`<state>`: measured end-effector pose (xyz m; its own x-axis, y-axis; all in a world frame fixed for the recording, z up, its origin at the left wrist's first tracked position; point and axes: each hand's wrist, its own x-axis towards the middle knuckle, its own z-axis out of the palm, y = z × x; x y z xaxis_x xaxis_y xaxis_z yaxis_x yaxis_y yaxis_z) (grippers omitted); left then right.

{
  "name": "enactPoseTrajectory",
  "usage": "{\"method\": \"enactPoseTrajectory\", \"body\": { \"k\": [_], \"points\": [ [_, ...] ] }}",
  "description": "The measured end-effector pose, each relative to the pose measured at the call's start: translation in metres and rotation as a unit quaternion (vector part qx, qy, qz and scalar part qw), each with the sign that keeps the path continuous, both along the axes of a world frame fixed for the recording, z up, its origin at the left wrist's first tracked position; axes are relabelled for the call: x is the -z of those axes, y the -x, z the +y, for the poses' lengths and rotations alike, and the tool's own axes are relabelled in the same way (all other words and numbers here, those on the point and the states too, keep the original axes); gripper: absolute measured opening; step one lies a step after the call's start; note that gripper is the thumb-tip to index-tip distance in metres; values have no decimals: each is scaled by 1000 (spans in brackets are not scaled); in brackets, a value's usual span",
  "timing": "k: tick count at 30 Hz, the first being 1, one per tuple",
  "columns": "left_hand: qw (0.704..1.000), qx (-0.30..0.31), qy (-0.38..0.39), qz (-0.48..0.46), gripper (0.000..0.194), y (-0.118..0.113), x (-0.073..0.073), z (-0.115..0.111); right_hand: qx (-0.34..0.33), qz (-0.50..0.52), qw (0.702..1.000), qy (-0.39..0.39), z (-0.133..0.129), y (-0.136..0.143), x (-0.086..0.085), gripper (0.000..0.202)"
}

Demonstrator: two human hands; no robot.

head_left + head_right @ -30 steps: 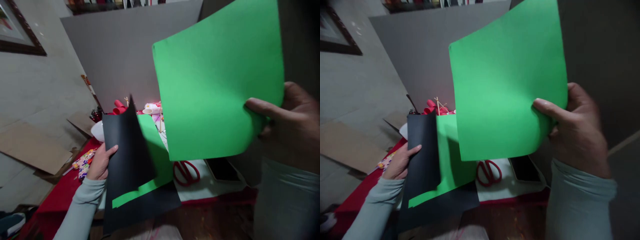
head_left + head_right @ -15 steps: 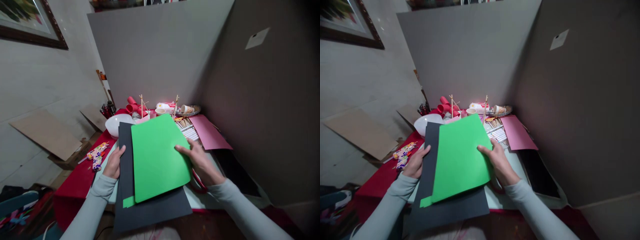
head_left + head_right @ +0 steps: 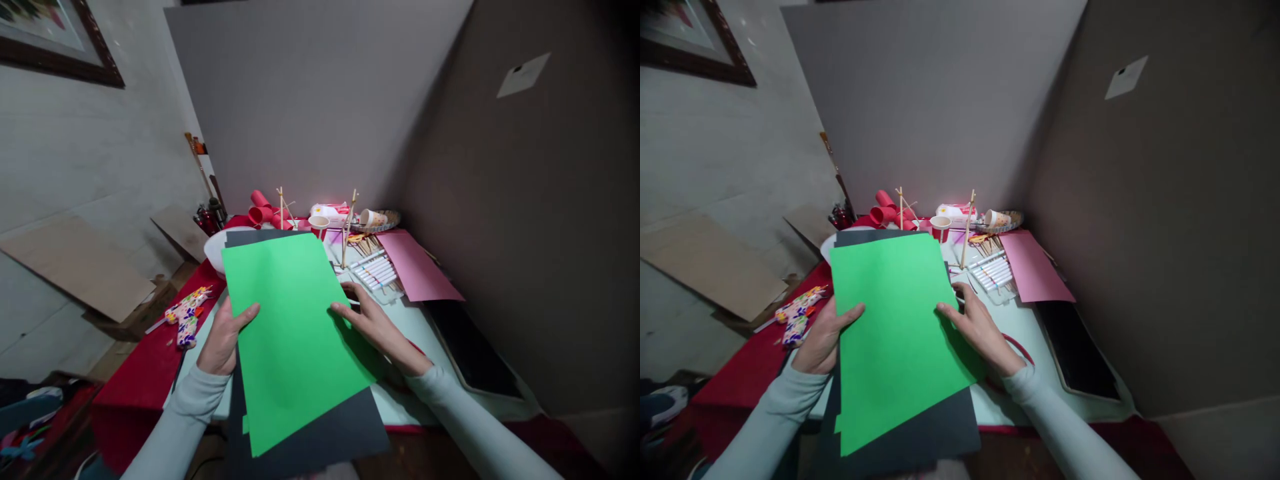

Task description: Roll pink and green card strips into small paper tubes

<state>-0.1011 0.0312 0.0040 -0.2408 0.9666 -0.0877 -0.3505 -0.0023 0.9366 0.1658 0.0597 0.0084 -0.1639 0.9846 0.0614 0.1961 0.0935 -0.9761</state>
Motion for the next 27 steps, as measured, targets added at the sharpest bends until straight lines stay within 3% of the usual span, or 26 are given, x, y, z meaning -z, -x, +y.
{"method": "enactPoseTrajectory", "body": {
  "k": [3, 6, 9, 11, 13, 16, 21, 24, 27],
  "points": [
    [999, -17, -32, 12, 83, -2, -13, -4, -27, 56, 998, 11, 2, -2, -10, 59],
    [996, -37, -69, 30, 83, -4, -35, -3, -42, 126, 991, 17, 2, -1, -27, 47],
    [975, -74, -189, 93, 68, -6, -67, 2, 0, 172, 981, -84, 1, 3, -48, 41],
    [935, -113, -306, 137, 57, -6, -87, 5, 25, 188, 965, -179, -1, 5, -61, 37],
    [902, -117, -373, 182, 53, -4, -101, 6, 51, 175, 952, -247, -4, 6, -68, 33],
    [903, -117, -355, 211, 40, 3, -95, 3, 91, 136, 949, -269, -13, 5, -58, 37],
    [933, -111, -240, 245, 25, 15, -52, -7, 40, 145, 973, -177, -29, 5, -15, 43],
    [939, -73, -234, 242, 37, 12, -44, -9, -15, 163, 981, -107, -32, 6, -7, 47],
    [942, -84, -232, 230, 49, 5, -48, -5, -8, 149, 981, -127, -28, 8, -11, 39]
  ]
}}
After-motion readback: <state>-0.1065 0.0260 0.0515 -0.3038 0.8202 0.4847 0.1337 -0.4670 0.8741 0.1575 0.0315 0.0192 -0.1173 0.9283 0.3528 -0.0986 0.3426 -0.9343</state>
